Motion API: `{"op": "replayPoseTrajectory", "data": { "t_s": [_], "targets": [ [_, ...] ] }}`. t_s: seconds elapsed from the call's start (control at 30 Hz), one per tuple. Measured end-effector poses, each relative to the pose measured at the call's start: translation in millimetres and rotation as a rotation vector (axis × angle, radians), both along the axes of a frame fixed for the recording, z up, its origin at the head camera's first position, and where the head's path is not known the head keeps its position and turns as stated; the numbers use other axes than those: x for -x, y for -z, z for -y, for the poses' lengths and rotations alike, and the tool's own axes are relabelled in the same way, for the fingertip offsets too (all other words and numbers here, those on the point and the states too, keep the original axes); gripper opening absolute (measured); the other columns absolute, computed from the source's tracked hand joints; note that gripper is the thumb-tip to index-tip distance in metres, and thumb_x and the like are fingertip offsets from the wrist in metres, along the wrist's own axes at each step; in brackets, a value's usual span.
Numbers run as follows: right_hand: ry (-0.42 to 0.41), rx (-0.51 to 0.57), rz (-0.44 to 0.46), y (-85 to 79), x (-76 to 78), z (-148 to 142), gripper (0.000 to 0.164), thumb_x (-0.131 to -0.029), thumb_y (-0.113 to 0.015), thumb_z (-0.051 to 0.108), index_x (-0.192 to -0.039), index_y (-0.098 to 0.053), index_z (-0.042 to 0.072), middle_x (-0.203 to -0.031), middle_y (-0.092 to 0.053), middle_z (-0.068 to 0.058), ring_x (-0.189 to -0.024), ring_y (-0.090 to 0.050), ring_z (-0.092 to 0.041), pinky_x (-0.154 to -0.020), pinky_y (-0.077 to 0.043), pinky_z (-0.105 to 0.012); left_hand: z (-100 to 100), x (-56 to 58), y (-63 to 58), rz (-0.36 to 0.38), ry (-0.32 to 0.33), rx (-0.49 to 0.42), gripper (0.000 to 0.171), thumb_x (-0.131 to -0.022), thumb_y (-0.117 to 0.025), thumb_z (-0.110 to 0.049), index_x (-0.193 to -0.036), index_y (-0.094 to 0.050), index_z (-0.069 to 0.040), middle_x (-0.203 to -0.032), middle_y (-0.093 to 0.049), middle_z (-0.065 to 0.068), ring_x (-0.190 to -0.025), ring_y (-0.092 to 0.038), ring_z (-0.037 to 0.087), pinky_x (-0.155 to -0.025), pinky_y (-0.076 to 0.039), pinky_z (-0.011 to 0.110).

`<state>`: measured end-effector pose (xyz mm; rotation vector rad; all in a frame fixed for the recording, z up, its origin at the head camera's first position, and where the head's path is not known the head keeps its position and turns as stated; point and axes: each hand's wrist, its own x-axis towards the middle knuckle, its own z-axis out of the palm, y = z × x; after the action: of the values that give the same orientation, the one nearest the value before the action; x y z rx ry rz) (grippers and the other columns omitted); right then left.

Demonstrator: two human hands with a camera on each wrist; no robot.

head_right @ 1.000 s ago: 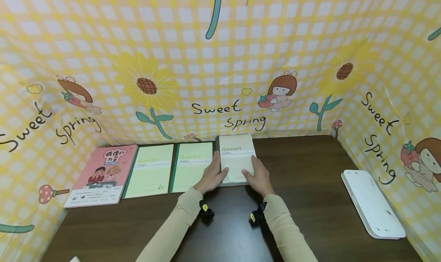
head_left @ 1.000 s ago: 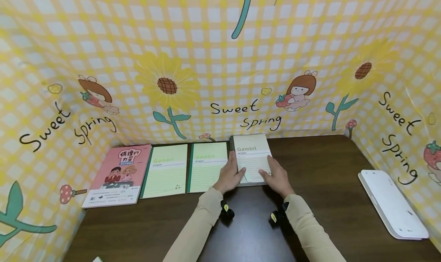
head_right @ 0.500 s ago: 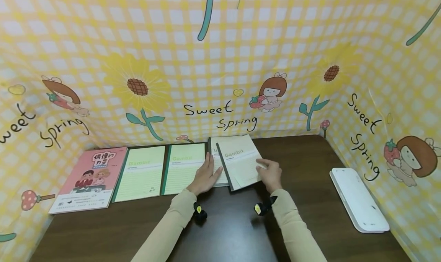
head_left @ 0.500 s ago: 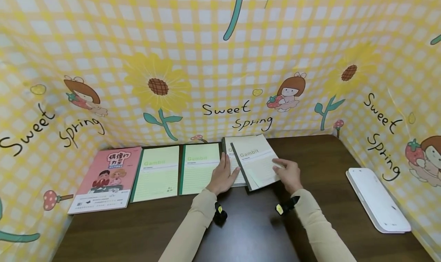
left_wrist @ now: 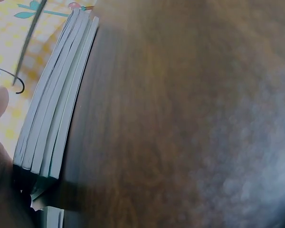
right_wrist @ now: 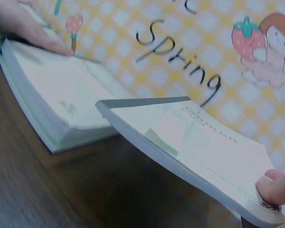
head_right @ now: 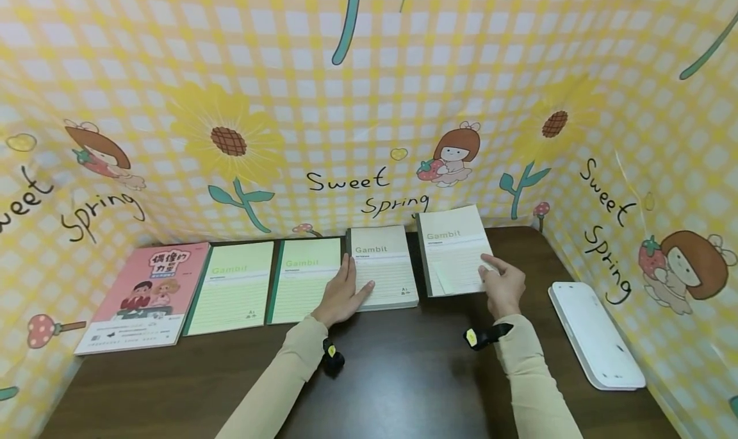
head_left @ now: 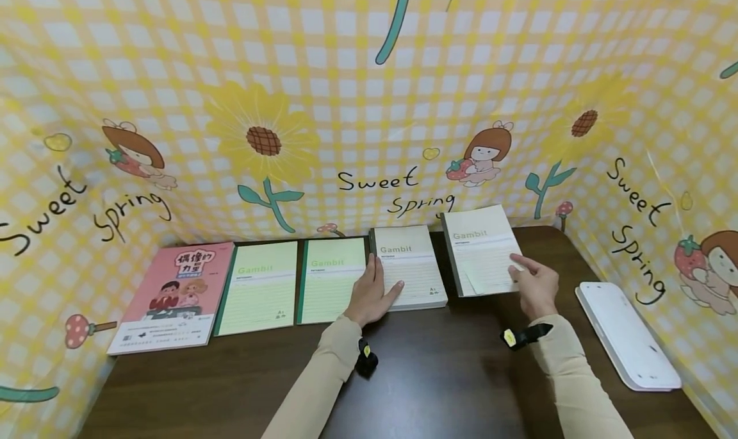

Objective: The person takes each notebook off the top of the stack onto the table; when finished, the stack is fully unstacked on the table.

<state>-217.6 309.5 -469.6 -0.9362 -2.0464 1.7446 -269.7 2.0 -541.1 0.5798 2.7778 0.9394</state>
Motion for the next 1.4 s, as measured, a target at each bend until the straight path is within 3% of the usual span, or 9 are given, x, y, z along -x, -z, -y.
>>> {"op": "replayPoseTrajectory", "data": {
  "t_s": [0.13, 0.3, 0.5, 0.63, 0.77, 0.93, 1.1, 1.23, 1.4],
  "targets": [
    [-0.027, -0.067, 0.064, 13.6, 0.1, -4.4, 0.037, -0.090, -0.062, 0.006, -0.127, -0.063, 0.003, -0.146, -0.046, -0.014, -0.127, -0.040, -0.020, -0.086, -0.043, -0.017, -0.9, 0.6, -1.3, -0.008, 0.007, -0.004, 0.087, -0.099, -0.034, -0.058, -0.154, -0.001, 0.001, -0.162, 0.007, 0.018, -0.150, -0.006, 0.034, -0.118, -0.017, 0.053],
    [-0.081, -0.231, 0.122, 40.3, -1.5, -4.0, 0.033, -0.090, -0.062, 0.009, -0.123, -0.067, 0.004, -0.143, -0.049, -0.020, -0.137, -0.032, -0.039, -0.112, -0.029, -0.045, -3.8, 3.8, 0.6, 0.002, 0.025, 0.003, 0.090, -0.098, -0.031, -0.063, -0.154, 0.002, -0.001, -0.162, 0.009, 0.017, -0.151, -0.004, 0.033, -0.118, -0.016, 0.052],
    [-0.164, -0.543, 0.072, 60.3, -1.2, -2.2, 0.034, -0.088, -0.056, 0.006, -0.120, -0.067, 0.001, -0.120, -0.064, -0.025, -0.124, -0.050, -0.043, -0.107, -0.031, -0.052, -4.0, 5.5, 0.9, -0.009, 0.018, 0.015, 0.090, -0.097, -0.032, -0.063, -0.154, 0.003, -0.001, -0.162, 0.010, 0.016, -0.151, -0.004, 0.032, -0.118, -0.017, 0.052],
    [-0.244, -0.757, 0.034, 63.5, 1.0, -2.1, 0.030, -0.087, -0.059, 0.006, -0.113, -0.066, -0.008, -0.123, -0.060, -0.031, -0.113, -0.055, -0.051, -0.101, -0.035, -0.056, -2.1, 6.0, 0.4, -0.028, 0.007, 0.024, 0.091, -0.097, -0.034, -0.062, -0.154, 0.001, 0.000, -0.162, 0.008, 0.017, -0.151, -0.006, 0.032, -0.118, -0.019, 0.051],
    [-0.287, -0.861, -0.029, 59.9, 5.5, 6.1, 0.029, -0.087, -0.059, 0.006, -0.109, -0.067, -0.012, -0.126, -0.055, -0.036, -0.109, -0.052, -0.060, -0.097, -0.037, -0.061, 0.4, 4.4, -1.4, -0.027, 0.003, 0.034, 0.092, -0.097, -0.040, -0.060, -0.154, 0.000, 0.001, -0.162, 0.007, 0.018, -0.150, -0.007, 0.033, -0.118, -0.020, 0.051],
    [-0.399, -0.857, -0.140, 49.3, 14.4, 36.0, 0.034, -0.088, -0.064, 0.009, -0.117, -0.065, -0.007, -0.129, -0.056, -0.034, -0.111, -0.055, -0.055, -0.097, -0.040, -0.061, 4.1, 0.5, -4.9, -0.016, -0.010, 0.060, 0.095, -0.095, -0.050, -0.056, -0.154, -0.001, 0.000, -0.162, 0.006, 0.017, -0.150, -0.009, 0.032, -0.118, -0.020, 0.049],
    [-0.598, -0.795, -0.217, 43.4, 19.1, 71.9, 0.045, -0.088, -0.070, 0.015, -0.129, -0.059, -0.002, -0.133, -0.055, -0.029, -0.103, -0.064, -0.046, -0.091, -0.049, -0.055, 2.6, -1.4, -4.9, -0.025, -0.028, 0.091, 0.096, -0.093, -0.052, -0.057, -0.154, -0.003, -0.001, -0.163, 0.003, 0.016, -0.150, -0.012, 0.032, -0.117, -0.023, 0.049],
    [-0.771, -0.777, -0.139, 50.3, 20.8, 90.6, 0.056, -0.092, -0.067, 0.022, -0.138, -0.049, -0.004, -0.139, -0.049, -0.030, -0.124, -0.050, -0.049, -0.100, -0.042, -0.060, -1.5, -2.1, -3.5, -0.033, -0.035, 0.095, 0.098, -0.092, -0.053, -0.057, -0.154, -0.004, 0.000, -0.162, 0.002, 0.018, -0.149, -0.014, 0.033, -0.117, -0.024, 0.050],
    [-0.809, -0.779, -0.092, 58.1, 22.3, 102.5, 0.058, -0.095, -0.062, 0.023, -0.141, -0.044, -0.006, -0.141, -0.047, -0.030, -0.133, -0.038, -0.051, -0.106, -0.033, -0.063, -2.5, -2.7, -4.8, -0.026, -0.043, 0.100, 0.099, -0.092, -0.054, -0.057, -0.154, -0.003, 0.000, -0.163, 0.003, 0.017, -0.150, -0.013, 0.032, -0.118, -0.022, 0.048]
  ]
}}
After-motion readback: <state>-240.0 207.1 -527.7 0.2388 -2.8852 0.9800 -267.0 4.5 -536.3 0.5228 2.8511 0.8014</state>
